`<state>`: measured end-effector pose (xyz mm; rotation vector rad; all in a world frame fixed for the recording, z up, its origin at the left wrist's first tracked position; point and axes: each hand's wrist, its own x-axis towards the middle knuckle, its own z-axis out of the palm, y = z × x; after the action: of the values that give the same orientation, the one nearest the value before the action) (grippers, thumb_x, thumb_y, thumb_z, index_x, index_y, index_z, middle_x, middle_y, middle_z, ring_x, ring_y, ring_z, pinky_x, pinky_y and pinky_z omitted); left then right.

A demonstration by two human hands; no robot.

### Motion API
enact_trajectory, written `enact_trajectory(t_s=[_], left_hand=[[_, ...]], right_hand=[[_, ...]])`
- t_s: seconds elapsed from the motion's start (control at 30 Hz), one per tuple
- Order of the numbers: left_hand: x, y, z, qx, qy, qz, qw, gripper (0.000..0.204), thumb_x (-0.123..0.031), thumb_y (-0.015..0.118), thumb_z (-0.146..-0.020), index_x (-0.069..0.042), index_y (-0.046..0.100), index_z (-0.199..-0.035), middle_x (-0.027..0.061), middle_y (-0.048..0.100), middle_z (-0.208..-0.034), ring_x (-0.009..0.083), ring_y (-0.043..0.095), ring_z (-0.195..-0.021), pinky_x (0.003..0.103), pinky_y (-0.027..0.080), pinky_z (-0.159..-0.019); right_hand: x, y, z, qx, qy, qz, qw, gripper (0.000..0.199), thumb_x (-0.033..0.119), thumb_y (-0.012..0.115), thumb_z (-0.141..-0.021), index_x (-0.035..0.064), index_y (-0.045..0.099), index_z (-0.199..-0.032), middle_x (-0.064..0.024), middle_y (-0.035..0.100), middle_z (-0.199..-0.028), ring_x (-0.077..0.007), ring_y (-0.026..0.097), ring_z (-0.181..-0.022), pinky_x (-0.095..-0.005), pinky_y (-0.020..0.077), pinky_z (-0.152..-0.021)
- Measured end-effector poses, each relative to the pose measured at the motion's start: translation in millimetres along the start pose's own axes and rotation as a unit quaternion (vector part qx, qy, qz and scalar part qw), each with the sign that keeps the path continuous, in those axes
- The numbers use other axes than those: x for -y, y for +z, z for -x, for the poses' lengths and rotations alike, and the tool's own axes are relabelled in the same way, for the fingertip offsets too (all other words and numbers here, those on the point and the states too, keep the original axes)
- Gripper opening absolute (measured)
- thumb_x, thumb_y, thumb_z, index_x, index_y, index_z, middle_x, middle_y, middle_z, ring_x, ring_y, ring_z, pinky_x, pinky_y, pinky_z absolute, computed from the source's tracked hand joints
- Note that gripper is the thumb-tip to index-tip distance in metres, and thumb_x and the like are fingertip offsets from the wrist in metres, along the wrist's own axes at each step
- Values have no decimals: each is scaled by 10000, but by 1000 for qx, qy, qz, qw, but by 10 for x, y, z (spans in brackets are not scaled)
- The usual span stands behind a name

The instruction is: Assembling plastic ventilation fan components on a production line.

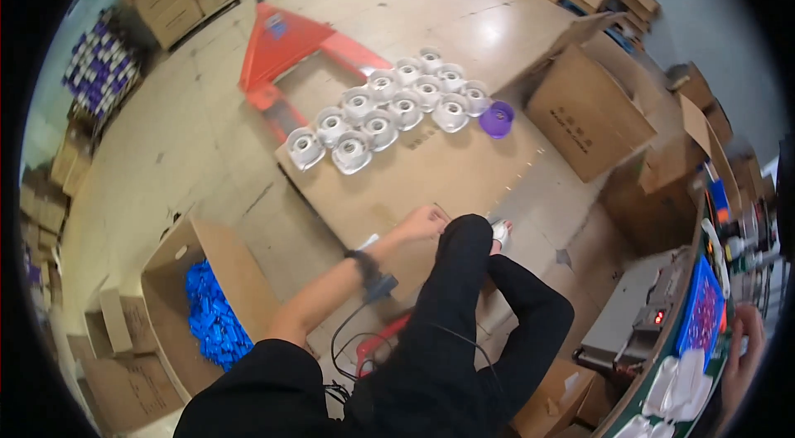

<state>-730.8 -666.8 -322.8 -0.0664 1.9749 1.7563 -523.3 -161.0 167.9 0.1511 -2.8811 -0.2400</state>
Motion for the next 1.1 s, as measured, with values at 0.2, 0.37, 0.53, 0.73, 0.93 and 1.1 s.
enact_trajectory(t_s=[0.2,0.37,0.53,0.73,0.93,1.1], left_hand=[[1614,-973,-68,-190,-128,-218,949,272,-219,619,-852,3,632,-1008,133,696,-882,244,675,-765,381,556,-685],[1446,-1359,-157,-254,-226,-309,888,349,-210,603,-794,-21,652,-1084,213,685,-1059,382,644,-1020,434,513,-899],[1348,-2021,-854,-318,-63,-459,827,386,-148,611,-805,-34,565,-1171,220,626,-1105,387,590,-1059,495,474,-909],[1374,-2468,-1570,-313,-88,-563,760,329,-219,696,-783,-72,604,-1063,166,666,-975,325,634,-968,468,447,-851],[1504,-2604,-1659,-248,-172,-647,700,160,-239,717,-776,-117,705,-878,110,701,-779,282,680,-807,425,416,-852],[1617,-2488,-1875,-249,-139,-661,694,94,-192,695,-796,-111,742,-786,167,689,-741,309,696,-751,436,489,-767]], right_hand=[[2079,1414,-2327,140,-317,-137,928,169,77,610,-820,30,635,-981,-156,641,-870,-362,639,-841,-441,519,-737],[2416,3637,-3186,300,-398,-43,866,196,233,594,-855,75,661,-951,-170,677,-861,-360,659,-891,-473,531,-772],[2757,5450,-3856,348,-347,-110,864,221,231,587,-842,56,670,-950,-190,686,-922,-386,649,-914,-489,526,-810],[3757,6567,-4120,331,-332,-270,841,173,138,588,-826,34,658,-946,-186,668,-994,-360,623,-1000,-461,511,-866],[5388,6867,-4082,95,-459,-367,804,273,78,618,-803,26,620,-1071,-124,606,-1115,-310,551,-1131,-435,458,-973],[6349,7054,-4301,-67,-411,-393,820,217,105,655,-790,63,645,-1003,-132,642,-1080,-283,584,-1124,-467,426,-1005]])
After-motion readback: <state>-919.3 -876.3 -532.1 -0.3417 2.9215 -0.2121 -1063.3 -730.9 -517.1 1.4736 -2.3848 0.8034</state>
